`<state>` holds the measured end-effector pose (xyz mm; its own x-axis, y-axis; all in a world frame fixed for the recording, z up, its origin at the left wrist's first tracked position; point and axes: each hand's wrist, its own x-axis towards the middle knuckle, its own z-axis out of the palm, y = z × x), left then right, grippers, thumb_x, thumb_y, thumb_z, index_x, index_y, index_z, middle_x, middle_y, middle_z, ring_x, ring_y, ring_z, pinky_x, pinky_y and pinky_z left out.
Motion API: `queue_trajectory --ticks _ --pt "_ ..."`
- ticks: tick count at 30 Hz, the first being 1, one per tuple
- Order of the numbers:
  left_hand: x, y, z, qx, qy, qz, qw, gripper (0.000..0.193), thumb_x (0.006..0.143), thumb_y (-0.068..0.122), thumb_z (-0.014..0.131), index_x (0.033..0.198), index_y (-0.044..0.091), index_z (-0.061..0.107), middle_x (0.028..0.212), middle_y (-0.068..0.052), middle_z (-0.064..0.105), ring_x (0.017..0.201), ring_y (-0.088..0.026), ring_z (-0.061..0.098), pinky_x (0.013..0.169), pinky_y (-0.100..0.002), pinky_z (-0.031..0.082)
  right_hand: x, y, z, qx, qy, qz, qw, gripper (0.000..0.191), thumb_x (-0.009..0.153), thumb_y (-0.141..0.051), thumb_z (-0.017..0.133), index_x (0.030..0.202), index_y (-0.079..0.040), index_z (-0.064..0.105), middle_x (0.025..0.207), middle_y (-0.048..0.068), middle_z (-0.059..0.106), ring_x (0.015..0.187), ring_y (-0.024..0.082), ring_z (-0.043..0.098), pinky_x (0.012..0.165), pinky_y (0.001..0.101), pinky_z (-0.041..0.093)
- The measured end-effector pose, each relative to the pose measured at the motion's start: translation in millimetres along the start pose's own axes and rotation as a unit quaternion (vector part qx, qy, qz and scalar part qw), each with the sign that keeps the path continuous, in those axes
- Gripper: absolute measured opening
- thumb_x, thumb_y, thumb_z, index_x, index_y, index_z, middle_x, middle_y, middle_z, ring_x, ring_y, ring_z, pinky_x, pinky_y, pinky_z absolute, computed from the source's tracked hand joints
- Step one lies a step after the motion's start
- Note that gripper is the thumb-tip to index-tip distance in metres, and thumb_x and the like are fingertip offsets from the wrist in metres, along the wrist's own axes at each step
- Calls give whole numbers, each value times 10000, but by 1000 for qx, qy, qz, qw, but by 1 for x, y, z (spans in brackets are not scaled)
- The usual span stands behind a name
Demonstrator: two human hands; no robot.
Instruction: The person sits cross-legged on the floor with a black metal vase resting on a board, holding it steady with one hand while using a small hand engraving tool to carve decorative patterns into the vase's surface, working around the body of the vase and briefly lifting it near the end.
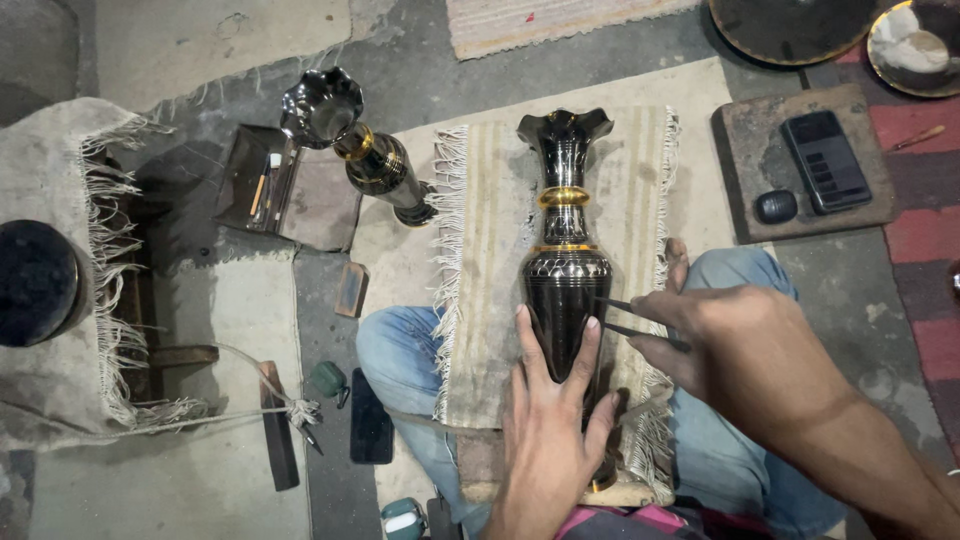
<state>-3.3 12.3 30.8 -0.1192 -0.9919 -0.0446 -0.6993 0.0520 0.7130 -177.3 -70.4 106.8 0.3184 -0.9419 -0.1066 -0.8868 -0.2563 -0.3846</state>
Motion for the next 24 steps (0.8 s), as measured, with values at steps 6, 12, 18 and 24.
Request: queue_trajectory --ticks 6,12,18,24 --pt "1 0 0 11 -3 -4 1000 816 900 275 733 1605 323 323 1645 -380 46 1103 -510 528 928 -541 479 -2 6 6 -17 -2 8 1000 413 710 -311 866 1105 -210 799 806 137 752 725 336 733 663 439 578" --pt "0 -2 2 13 -5 -9 1000 800 904 281 727 1600 324 335 1651 -380 45 1078 -495 535 922 -535 482 -3 9 8 0 5 -2 1000 439 694 -321 880 1105 -211 772 773 151 740 685 356 728 624 460 576" --pt "-1 -13 9 10 18 -2 1000 876 888 303 761 1617 235 280 1675 -355 125 1206 -540 503 995 -544 458 2 13 13 -212 -107 -112 965 441 846 -237 693 1285 -208 681 825 100 729 687 277 742 615 413 582" --pt "5 -35 13 -150 35 -23 988 1255 782 346 839 1608 -42 -22 1535 -372 388 1336 -533 502 1057 -514 467 8 -8 9 -321 -141 -377 857 417 851 -121 630 1218 76 633 767 138 661 591 278 703 477 400 559"
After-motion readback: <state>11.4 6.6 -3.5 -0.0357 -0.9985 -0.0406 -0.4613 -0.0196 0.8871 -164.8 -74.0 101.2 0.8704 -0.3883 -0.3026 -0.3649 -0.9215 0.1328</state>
